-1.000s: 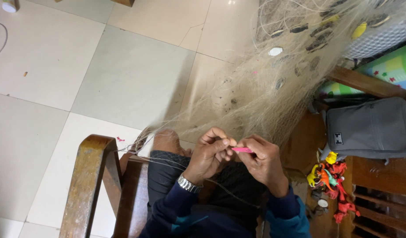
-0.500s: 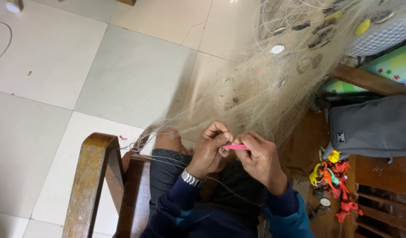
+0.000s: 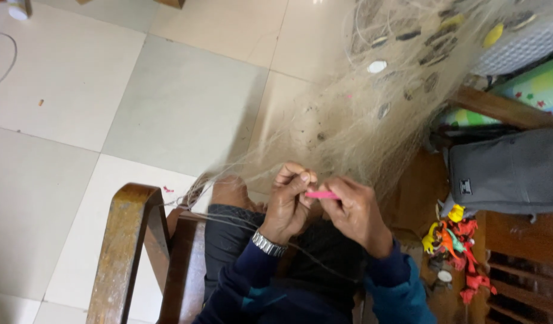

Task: Repairing a fishing net using a pink shuttle tool

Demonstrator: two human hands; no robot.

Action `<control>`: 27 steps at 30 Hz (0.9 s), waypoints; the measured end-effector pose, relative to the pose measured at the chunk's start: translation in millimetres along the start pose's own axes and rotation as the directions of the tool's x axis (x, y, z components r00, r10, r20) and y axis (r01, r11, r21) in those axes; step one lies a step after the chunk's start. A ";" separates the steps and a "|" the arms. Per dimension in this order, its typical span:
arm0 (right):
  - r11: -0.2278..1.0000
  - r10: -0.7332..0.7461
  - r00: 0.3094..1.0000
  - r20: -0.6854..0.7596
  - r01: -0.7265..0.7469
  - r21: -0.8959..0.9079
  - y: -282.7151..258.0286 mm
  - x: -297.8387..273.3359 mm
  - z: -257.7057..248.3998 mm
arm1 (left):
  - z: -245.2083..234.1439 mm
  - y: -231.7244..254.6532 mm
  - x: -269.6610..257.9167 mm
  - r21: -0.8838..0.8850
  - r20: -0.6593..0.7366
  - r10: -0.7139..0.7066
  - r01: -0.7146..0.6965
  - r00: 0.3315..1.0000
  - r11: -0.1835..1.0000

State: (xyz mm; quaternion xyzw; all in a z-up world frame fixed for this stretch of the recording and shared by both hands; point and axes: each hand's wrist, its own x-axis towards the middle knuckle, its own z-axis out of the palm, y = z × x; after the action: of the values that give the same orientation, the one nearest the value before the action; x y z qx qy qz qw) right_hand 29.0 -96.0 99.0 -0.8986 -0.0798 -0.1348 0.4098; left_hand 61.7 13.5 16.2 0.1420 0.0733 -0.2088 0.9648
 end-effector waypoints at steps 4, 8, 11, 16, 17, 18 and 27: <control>0.999 0.022 1.000 -0.016 -0.022 0.029 2.9 -3.3 -1.1 | 2.2 9.1 -3.9 0.072 0.015 0.009 -0.010 1.000 0.997; 0.997 0.035 0.999 -0.032 -0.033 0.065 6.3 3.4 -3.8 | 6.1 17.6 -12.3 0.121 0.069 -0.105 0.096 0.992 0.988; 0.998 0.039 0.999 -0.019 -0.038 0.054 6.2 -1.6 -0.4 | -0.7 18.4 -18.6 0.151 0.026 -0.114 0.109 0.993 0.983; 0.999 0.028 0.999 -0.025 -0.027 0.030 8.0 -5.8 0.0 | 1.9 16.8 -14.7 0.108 0.029 -0.078 0.074 0.997 0.991; 0.999 0.032 0.999 -0.033 -0.031 0.023 9.4 -6.2 -0.7 | 3.8 16.6 -17.0 0.130 0.042 -0.127 0.121 0.991 0.984; 0.999 0.036 0.998 -0.042 -0.035 0.017 10.9 -6.5 -1.3 | 5.4 16.5 -19.2 0.152 0.054 -0.176 0.166 0.983 0.974; 0.999 0.018 0.999 -0.045 -0.016 0.044 -1.6 -2.2 -1.9 | -6.2 18.2 -20.5 0.119 0.008 -0.201 0.199 0.980 0.973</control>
State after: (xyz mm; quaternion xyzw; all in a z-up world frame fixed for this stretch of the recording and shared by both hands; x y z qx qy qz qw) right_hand 26.2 -96.5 100.6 -0.8868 -0.0660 -0.1501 0.4321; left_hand 50.4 39.2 18.9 0.1883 0.0653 -0.3102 0.9296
